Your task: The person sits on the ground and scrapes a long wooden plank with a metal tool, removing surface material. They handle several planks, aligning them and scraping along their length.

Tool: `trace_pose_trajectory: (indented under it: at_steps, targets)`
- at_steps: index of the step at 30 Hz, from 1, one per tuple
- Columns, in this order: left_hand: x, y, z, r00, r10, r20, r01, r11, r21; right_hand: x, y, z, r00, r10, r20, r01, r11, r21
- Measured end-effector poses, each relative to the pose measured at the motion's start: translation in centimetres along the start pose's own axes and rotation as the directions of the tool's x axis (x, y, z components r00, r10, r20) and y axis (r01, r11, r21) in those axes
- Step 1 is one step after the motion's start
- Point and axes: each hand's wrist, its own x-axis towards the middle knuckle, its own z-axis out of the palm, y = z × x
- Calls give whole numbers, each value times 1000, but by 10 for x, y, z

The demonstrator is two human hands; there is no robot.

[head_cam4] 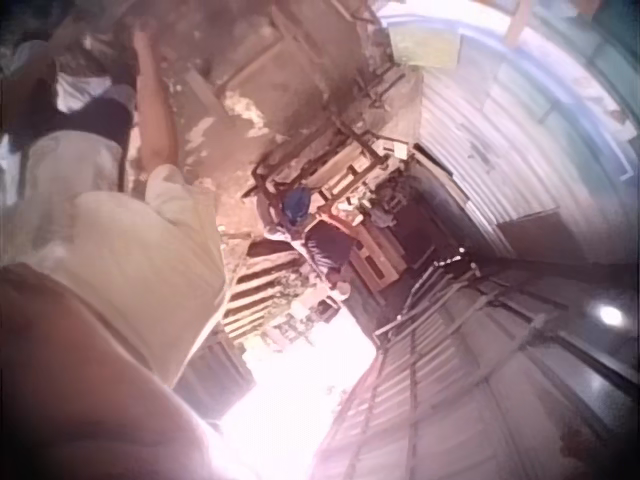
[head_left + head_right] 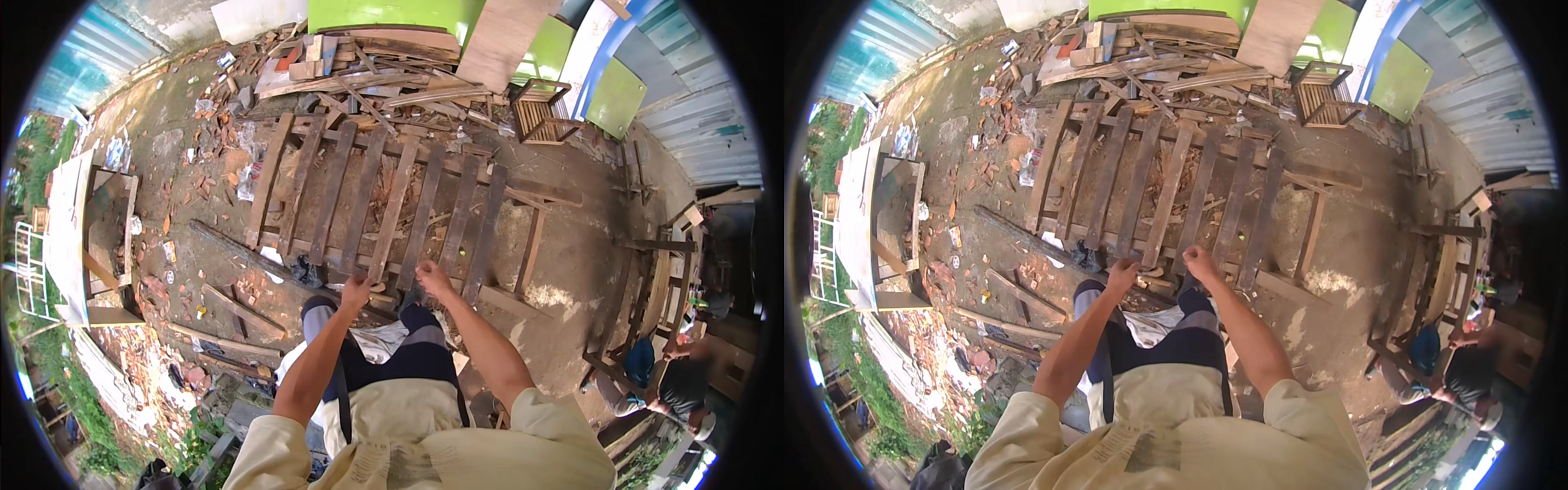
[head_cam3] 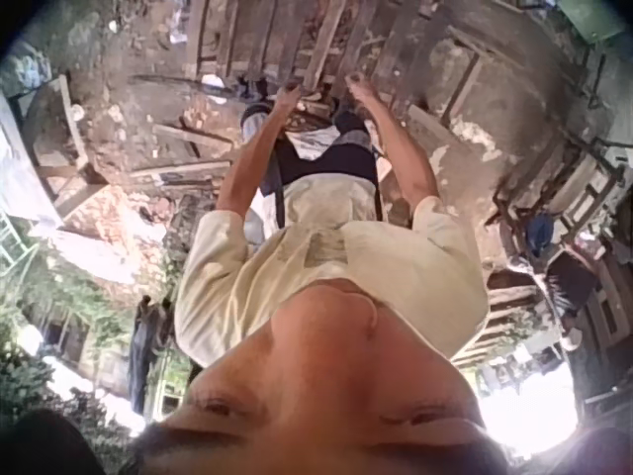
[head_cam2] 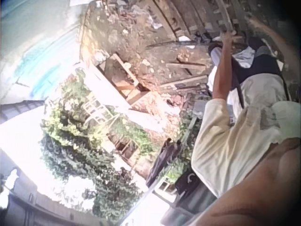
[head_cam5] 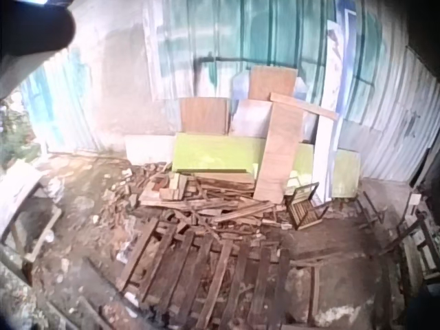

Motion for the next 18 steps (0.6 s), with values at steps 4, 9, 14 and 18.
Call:
trace_pose_trajectory:
  at_steps: [4, 9, 14, 18]
  targets:
    - [86, 47, 39, 987, 157, -43, -132, 927, 350, 89, -12, -57, 993, 109, 37, -89, 935, -344]
    - [236, 108, 71, 967, 215, -136, -139, 895, 424, 234, -56, -102, 997, 17, 79, 22, 886, -464]
    - [351, 172, 80, 964, -16, -266, 121, 916, 383, 350, -107, -98, 986, -154, 64, 155, 708, -689]
    - [436, 181, 74, 917, -76, -392, 218, 918, 331, 427, -147, -86, 973, -223, 65, 176, 525, -833]
